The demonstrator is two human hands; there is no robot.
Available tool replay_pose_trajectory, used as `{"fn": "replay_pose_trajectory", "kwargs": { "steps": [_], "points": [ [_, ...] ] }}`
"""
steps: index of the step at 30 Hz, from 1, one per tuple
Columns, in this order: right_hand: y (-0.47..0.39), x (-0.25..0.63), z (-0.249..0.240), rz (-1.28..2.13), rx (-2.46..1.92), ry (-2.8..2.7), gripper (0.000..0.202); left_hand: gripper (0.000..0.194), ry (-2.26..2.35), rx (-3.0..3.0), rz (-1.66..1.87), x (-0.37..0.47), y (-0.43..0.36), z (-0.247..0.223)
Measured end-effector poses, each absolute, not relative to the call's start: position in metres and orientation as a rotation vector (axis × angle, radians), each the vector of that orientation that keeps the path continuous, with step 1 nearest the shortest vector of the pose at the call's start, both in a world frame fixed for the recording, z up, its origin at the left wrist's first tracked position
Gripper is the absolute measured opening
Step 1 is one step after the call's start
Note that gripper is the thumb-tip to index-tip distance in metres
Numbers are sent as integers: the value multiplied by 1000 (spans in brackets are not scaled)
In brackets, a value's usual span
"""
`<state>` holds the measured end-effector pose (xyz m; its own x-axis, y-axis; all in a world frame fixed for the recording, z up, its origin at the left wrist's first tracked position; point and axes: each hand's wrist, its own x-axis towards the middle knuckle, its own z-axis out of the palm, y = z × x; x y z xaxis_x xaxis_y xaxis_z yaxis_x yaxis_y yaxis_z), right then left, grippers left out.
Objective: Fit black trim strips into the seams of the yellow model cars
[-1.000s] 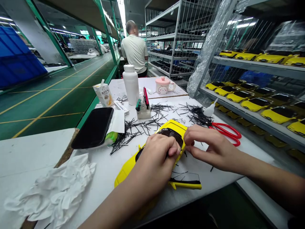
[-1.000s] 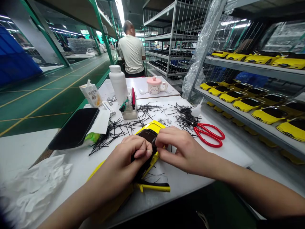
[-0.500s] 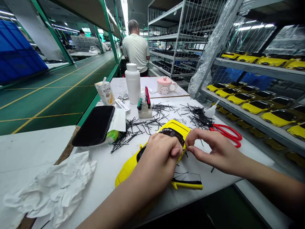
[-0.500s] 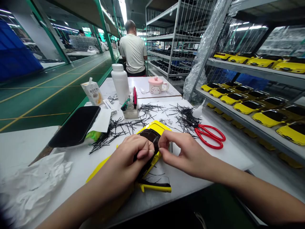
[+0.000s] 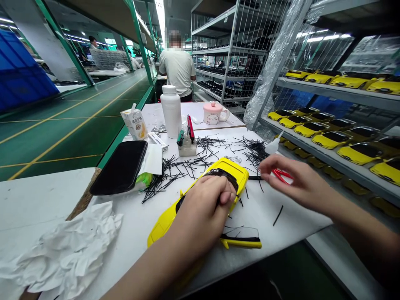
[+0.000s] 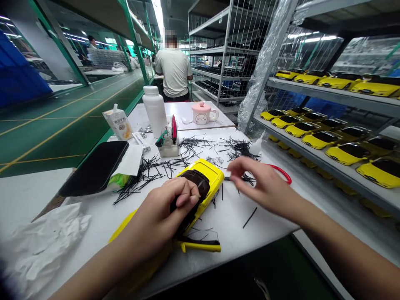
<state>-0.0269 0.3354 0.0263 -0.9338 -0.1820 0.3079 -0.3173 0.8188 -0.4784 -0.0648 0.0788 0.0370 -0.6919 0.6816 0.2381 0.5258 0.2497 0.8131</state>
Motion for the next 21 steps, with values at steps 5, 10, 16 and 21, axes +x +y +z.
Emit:
{"fn": "replay_pose_trajectory", "kwargs": {
  "steps": [5, 10, 16, 21],
  "points": [
    [415, -28, 3, 191, -82, -3114, 44, 29, 2388, 1112, 1424, -65, 80, 34],
    [439, -18, -5, 297, -53, -3190, 44, 31, 2398, 1112, 1445, -65, 81, 33],
    [434, -9, 14, 420, -153, -3135, 35, 32, 2372, 1075, 1456, -68, 78, 35],
    [424, 22, 25, 1049, -353, -2866, 59, 31, 2369, 1044, 1432, -67, 77, 37]
  ]
}}
